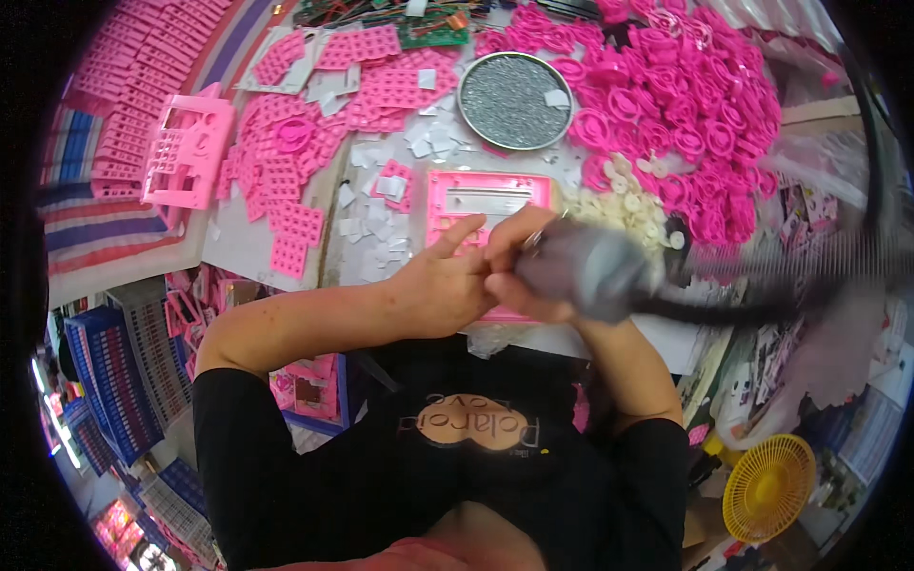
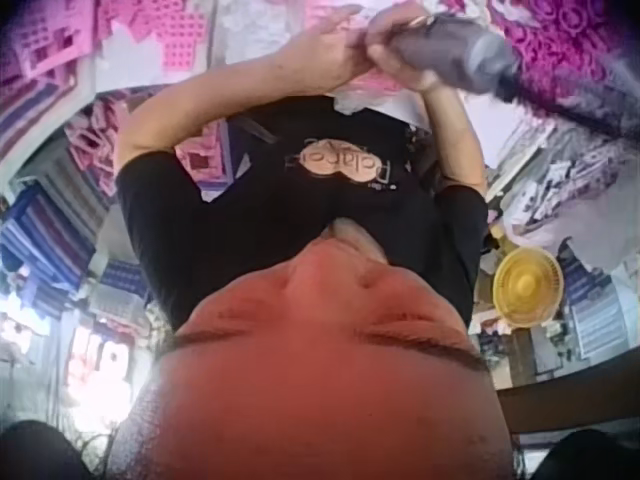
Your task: The worker is assembling a pink toy piggy bank by installing electronic components and using a hot glue gun.
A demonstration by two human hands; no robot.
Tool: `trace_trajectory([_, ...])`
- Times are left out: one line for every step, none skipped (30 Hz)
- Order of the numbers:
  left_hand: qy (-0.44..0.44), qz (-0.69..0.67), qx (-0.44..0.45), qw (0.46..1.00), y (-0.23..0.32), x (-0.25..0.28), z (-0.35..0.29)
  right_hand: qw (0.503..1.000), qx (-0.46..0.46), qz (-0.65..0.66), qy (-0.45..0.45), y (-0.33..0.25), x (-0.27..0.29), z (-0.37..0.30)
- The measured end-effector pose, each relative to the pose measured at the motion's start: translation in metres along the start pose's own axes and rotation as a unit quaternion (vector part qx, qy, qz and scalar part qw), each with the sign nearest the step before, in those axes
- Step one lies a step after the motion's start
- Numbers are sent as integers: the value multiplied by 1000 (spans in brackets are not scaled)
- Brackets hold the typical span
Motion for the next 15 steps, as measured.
trace_trajectory([-25,-7,4,1000,-4,-2,2,991,-102,86,3,3,7,-1])
trace_trajectory([-51,-12,7,999,-11,-4,3,991,-45,126,22,-1,14,6])
trace_trajectory([-11,-162,26,986,-29,11,3,986,2,162,48,-7,21,12])
trace_trajectory([7,-165,56,985,-55,14,-2,976,52,197,71,-14,29,18])
trace_trajectory([26,-167,90,981,-82,16,-10,969,93,217,79,-30,34,28])
trace_trajectory([78,-82,150,982,-108,26,-15,969,109,205,86,-38,38,36])
trace_trajectory([130,-5,198,972,-132,36,-11,968,107,209,90,-47,46,41])
trace_trajectory([172,66,203,962,-153,44,-9,966,105,219,86,-50,50,46])
trace_trajectory([215,134,205,945,-171,51,-5,971,96,198,94,-51,54,50])
trace_trajectory([151,113,231,955,-189,48,-3,975,89,178,102,-52,59,54])
trace_trajectory([83,92,255,959,-204,49,-3,977,82,161,110,-52,62,57])
trace_trajectory([16,72,279,958,-213,48,-4,979,65,140,132,-50,66,56])
trace_trajectory([64,10,330,942,-220,55,-7,980,47,118,153,-49,71,53])
trace_trajectory([109,-53,379,918,-219,68,-9,979,29,100,176,-46,75,48])
trace_trajectory([154,-115,424,885,-219,76,-13,978,20,60,200,-48,79,44])
Point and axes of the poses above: each hand's wrist, its own z-axis towards the middle knuckle, its own x-axis out of the back of the hand, y = z × x, the point moved 5 cm from there along z, towards the middle knuckle, and after that the axes turned 1 degree about -z, right-handed, at the moved point
